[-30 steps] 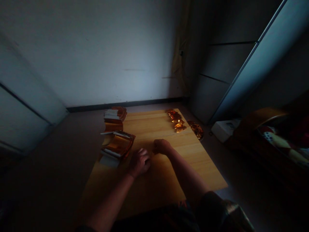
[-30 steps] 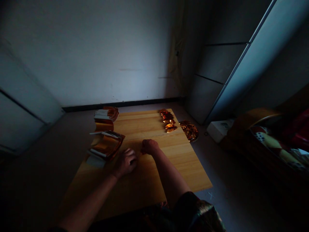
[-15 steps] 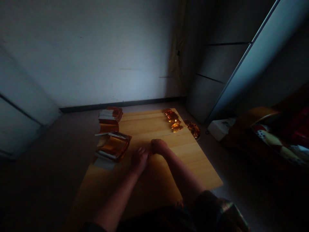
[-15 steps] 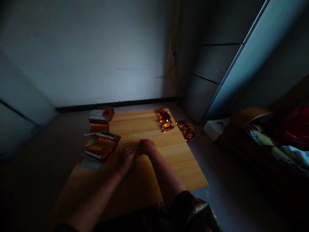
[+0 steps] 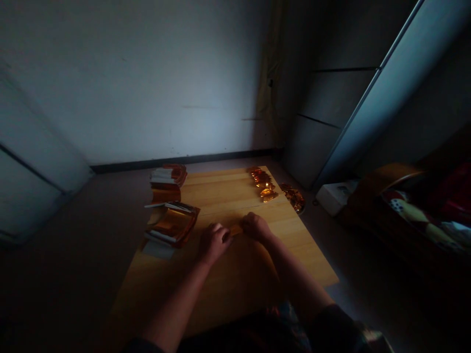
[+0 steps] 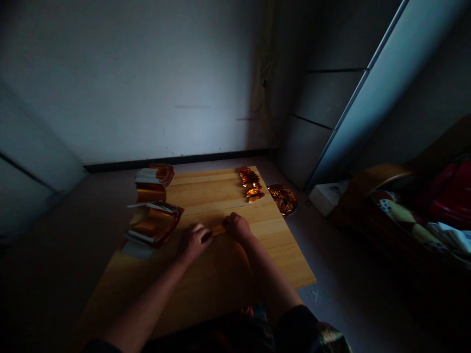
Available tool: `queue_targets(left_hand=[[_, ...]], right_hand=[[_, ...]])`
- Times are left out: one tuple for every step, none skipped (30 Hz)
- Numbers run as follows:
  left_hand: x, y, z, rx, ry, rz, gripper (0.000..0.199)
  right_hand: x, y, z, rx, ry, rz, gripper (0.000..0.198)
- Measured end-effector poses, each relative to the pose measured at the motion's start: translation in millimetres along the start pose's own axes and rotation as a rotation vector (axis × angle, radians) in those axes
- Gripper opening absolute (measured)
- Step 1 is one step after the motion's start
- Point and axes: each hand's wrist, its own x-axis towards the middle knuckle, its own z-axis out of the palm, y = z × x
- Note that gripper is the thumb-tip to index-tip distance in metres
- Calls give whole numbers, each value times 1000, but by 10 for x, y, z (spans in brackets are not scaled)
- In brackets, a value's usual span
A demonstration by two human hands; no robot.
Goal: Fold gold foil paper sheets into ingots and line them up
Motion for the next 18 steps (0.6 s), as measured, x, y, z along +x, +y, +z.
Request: queue_targets(left_hand=[[2, -10, 9, -18, 3, 7, 8], [3, -21, 19, -30, 6, 15, 7], [3, -31, 29, -36, 10, 18, 7], [2, -39, 38, -37, 11, 20, 8], [2, -46, 44, -36, 9, 22, 8], [1, -49, 48, -34, 5, 23, 9], [1, -50, 49, -32, 0, 24, 10], [2, -48, 48, -29, -1, 24, 12], [3, -44, 47, -25, 1, 24, 14], [4, -40, 45, -21, 5, 27, 16], [4, -36, 45, -16, 10, 29, 18], [4, -34, 48, -12, 15, 33, 18], [1, -34, 52, -9, 21, 36, 18], [-2, -36, 58, -7, 25, 37, 16], [-6, -42, 66, -9, 29, 37, 14], [-11, -49, 74, -12, 33, 36, 13], [-15, -56, 81, -18, 35, 37, 12], [-18, -63, 86, -26, 34, 39, 13]], right_hand=[[-36, -1, 16, 1, 20, -19, 23], [-67, -8, 32, 4, 36, -31, 24], [-93, -18, 47, 8, 46, -40, 24], [-114, -28, 59, 13, 52, -49, 25], [-130, -36, 67, 17, 57, -61, 25], [-142, -40, 70, 22, 56, -76, 24], [-152, -40, 69, 27, 51, -92, 23], [-159, -36, 66, 31, 45, -110, 22], [-165, -30, 61, 34, 39, -130, 22], [-170, -24, 56, 37, 33, -147, 21], [-174, -17, 52, 38, 28, -160, 21], [-177, -11, 51, 40, 27, -166, 20], [-179, -6, 53, 43, 30, -167, 20], [-180, -1, 59, 49, 34, -165, 21], [-180, 3, 69, 54, 38, -160, 21], [-178, 7, 81, 58, 42, -155, 21], [-174, 11, 94, 62, 46, -147, 21], [-170, 14, 107, 66, 50, -138, 22]])
